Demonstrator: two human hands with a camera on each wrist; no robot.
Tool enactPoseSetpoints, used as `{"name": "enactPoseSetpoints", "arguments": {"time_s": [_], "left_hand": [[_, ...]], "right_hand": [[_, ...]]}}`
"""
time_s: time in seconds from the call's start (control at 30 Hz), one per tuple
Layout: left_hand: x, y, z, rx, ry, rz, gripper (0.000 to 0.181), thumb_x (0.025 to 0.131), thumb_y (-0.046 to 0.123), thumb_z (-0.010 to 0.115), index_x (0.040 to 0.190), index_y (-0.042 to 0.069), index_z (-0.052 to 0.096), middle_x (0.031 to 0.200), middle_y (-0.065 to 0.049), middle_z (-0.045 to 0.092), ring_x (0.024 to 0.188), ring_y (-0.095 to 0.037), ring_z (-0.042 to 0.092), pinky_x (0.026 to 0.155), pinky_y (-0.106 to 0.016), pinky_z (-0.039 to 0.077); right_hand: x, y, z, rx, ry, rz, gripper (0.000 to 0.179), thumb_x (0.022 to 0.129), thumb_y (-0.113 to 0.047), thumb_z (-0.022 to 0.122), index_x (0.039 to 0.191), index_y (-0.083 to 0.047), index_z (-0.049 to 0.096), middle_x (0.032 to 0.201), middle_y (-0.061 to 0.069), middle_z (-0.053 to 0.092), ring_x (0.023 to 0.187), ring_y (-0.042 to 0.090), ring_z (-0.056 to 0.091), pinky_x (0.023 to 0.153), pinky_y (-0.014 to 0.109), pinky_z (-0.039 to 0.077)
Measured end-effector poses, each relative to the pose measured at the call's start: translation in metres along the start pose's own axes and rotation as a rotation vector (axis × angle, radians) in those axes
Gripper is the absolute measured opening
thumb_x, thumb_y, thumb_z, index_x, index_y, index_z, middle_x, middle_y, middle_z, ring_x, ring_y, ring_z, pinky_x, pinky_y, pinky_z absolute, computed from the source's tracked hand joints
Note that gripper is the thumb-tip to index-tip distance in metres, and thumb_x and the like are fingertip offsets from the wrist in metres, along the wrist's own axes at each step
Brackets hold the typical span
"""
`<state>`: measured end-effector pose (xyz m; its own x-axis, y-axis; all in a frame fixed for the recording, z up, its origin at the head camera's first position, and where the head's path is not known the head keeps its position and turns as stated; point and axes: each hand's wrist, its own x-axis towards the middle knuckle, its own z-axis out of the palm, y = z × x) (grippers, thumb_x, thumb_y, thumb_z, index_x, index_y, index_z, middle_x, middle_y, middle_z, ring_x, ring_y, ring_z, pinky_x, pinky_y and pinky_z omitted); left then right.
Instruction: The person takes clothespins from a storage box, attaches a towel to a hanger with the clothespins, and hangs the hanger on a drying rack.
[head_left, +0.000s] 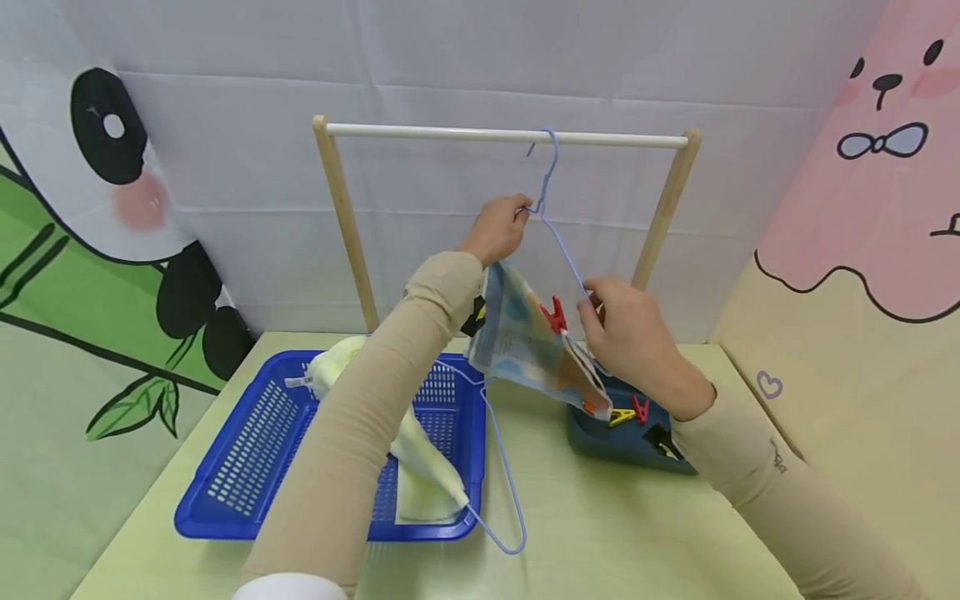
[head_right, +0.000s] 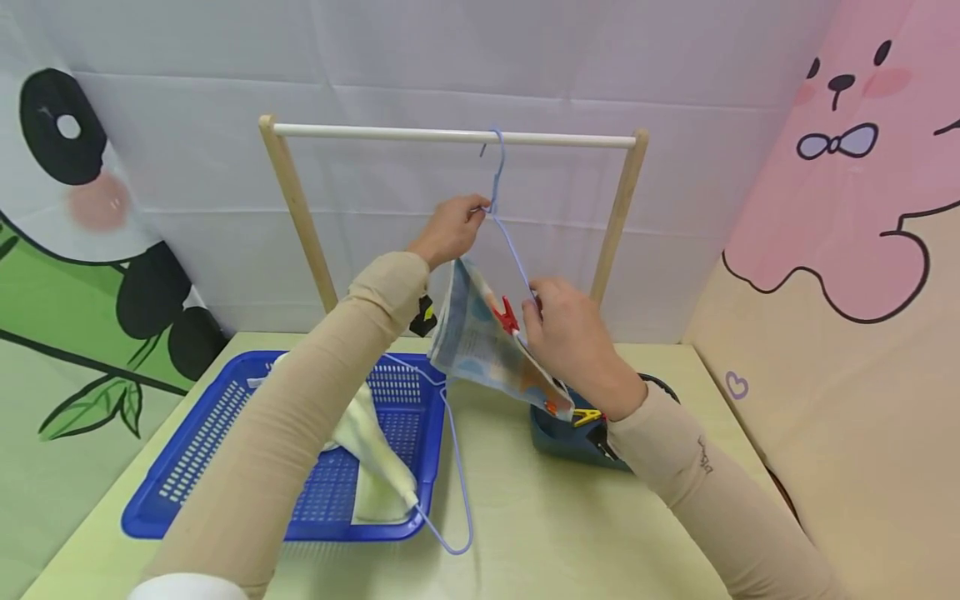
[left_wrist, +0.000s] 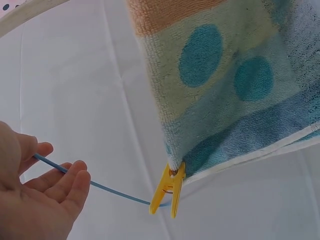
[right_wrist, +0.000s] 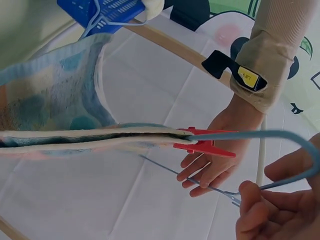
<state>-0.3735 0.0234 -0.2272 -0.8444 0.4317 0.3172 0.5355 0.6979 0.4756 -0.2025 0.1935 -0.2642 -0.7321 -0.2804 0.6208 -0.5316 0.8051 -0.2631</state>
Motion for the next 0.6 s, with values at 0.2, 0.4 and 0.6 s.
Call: {"name": "enactPoseSetpoints", "arguments": {"time_s": [0.2, 0.4, 0.6], "left_hand": [[-0.001, -0.002, -0.003, -0.018, -0.028, 0.005, 0.038, 0.104, 0.016, 0.033, 0.139, 0.004, 0.044, 0.136, -0.014, 0.049, 0.116, -0.023, 0.049, 0.093, -0.033, 0.038], [-0.002, -0.003, -0.005, -0.019, -0.019, 0.018, 0.038, 0.104, 0.015, 0.033, 0.137, 0.004, 0.046, 0.135, -0.014, 0.051, 0.115, -0.022, 0.05, 0.094, -0.033, 0.039], [-0.003, -0.004, -0.006, -0.032, -0.028, 0.001, 0.038, 0.104, 0.017, 0.033, 0.138, 0.005, 0.046, 0.134, -0.013, 0.05, 0.117, -0.022, 0.049, 0.093, -0.034, 0.039]], "right_hand": [[0.002, -0.008, 0.001, 0.038, -0.044, 0.021, 0.022, 0.092, -0.009, 0.058, 0.108, 0.006, 0.062, 0.083, 0.012, 0.062, 0.064, 0.021, 0.056, 0.058, 0.036, 0.047], [0.005, -0.015, 0.002, 0.087, -0.089, 0.01, 0.027, 0.093, -0.011, 0.057, 0.114, 0.006, 0.061, 0.087, 0.012, 0.064, 0.07, 0.021, 0.058, 0.062, 0.036, 0.048], [0.007, -0.019, 0.003, 0.142, -0.111, -0.018, 0.03, 0.093, -0.012, 0.058, 0.117, 0.006, 0.06, 0.088, 0.011, 0.064, 0.072, 0.02, 0.058, 0.064, 0.035, 0.047]]}}
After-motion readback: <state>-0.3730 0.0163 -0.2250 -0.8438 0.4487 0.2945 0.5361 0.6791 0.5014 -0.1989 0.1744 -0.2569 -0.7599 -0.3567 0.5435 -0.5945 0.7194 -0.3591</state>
